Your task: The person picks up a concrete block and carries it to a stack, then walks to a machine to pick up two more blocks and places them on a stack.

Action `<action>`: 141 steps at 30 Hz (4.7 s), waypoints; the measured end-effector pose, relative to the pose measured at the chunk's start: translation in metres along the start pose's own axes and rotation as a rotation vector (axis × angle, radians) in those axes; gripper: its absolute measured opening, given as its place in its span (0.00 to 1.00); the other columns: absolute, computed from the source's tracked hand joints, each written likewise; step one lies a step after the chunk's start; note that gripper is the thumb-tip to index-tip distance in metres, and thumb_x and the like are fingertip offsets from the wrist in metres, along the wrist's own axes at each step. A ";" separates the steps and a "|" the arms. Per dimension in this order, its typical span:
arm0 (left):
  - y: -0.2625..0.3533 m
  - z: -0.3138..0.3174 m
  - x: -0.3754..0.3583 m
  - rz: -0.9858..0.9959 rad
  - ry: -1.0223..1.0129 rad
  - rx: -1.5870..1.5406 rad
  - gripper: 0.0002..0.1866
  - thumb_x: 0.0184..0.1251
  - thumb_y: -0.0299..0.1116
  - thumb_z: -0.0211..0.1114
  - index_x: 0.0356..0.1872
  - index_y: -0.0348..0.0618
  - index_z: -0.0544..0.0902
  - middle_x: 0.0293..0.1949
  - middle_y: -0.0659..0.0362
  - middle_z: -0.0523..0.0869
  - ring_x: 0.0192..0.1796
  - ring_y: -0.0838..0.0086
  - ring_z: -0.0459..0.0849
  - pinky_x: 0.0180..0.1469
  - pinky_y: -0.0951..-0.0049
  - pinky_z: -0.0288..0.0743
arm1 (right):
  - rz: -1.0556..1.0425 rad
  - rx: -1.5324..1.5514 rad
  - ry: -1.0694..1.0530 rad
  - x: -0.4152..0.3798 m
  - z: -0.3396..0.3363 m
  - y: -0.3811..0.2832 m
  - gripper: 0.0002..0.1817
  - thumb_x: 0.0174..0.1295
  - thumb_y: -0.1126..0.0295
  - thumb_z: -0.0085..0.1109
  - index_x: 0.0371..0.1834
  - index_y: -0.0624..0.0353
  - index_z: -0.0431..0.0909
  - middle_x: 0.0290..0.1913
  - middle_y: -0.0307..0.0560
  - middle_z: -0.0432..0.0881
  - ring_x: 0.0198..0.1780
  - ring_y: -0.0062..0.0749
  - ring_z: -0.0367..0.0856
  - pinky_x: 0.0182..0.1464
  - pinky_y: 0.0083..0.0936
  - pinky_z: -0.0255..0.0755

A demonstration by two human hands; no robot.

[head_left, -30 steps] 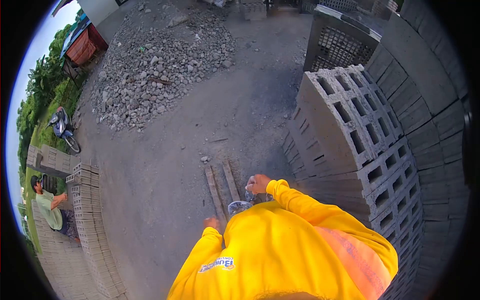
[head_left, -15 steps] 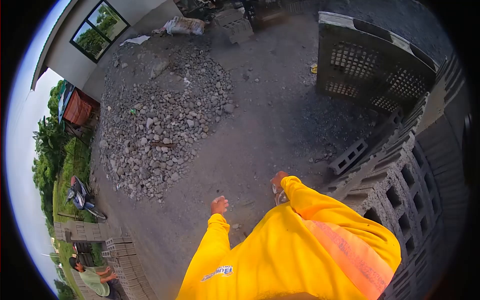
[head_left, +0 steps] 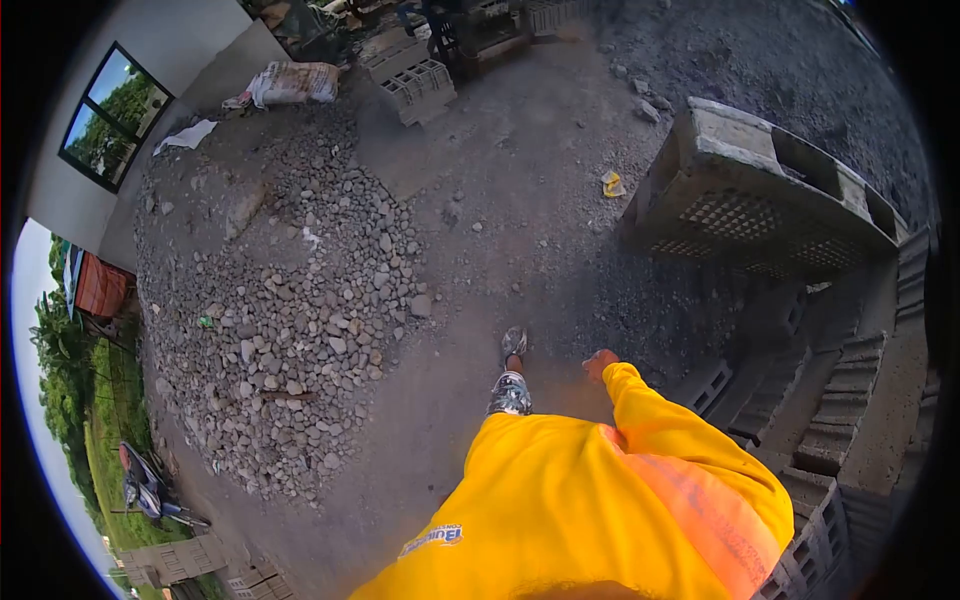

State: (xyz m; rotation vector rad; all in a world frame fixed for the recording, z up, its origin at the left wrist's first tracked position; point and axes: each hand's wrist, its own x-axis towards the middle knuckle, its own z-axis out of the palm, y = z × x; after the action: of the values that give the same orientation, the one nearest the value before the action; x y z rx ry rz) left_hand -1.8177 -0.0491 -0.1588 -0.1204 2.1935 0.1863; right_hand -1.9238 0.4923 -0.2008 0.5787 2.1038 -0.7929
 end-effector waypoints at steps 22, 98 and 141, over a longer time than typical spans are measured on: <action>0.715 -0.718 0.436 0.190 -0.116 -0.536 0.20 0.65 0.44 0.60 0.50 0.42 0.80 0.40 0.59 0.85 0.40 0.72 0.84 0.39 0.69 0.76 | 0.104 1.533 0.557 0.282 -0.664 -0.136 0.17 0.61 0.62 0.56 0.44 0.65 0.78 0.34 0.55 0.84 0.25 0.41 0.84 0.23 0.27 0.76; 2.222 -1.752 1.216 0.179 0.014 -0.761 0.21 0.67 0.44 0.57 0.53 0.40 0.77 0.45 0.54 0.85 0.45 0.68 0.84 0.39 0.73 0.74 | 0.391 1.301 0.278 1.240 -2.309 -0.165 0.22 0.62 0.52 0.52 0.47 0.59 0.77 0.36 0.51 0.86 0.31 0.36 0.86 0.25 0.25 0.70; 2.513 -1.879 1.417 0.355 0.011 -0.190 0.37 0.67 0.60 0.48 0.55 0.29 0.75 0.59 0.42 0.76 0.63 0.58 0.73 0.63 0.68 0.62 | 0.420 1.732 0.447 1.477 -2.501 -0.406 0.56 0.38 0.54 0.74 0.69 0.70 0.55 0.63 0.61 0.69 0.64 0.45 0.68 0.65 0.28 0.59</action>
State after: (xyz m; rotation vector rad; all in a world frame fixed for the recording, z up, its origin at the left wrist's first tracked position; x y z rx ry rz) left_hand -4.5313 2.0625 0.0127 0.1645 2.1903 0.5943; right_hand -4.3323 2.1588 -0.0381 2.0837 0.9797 -2.2341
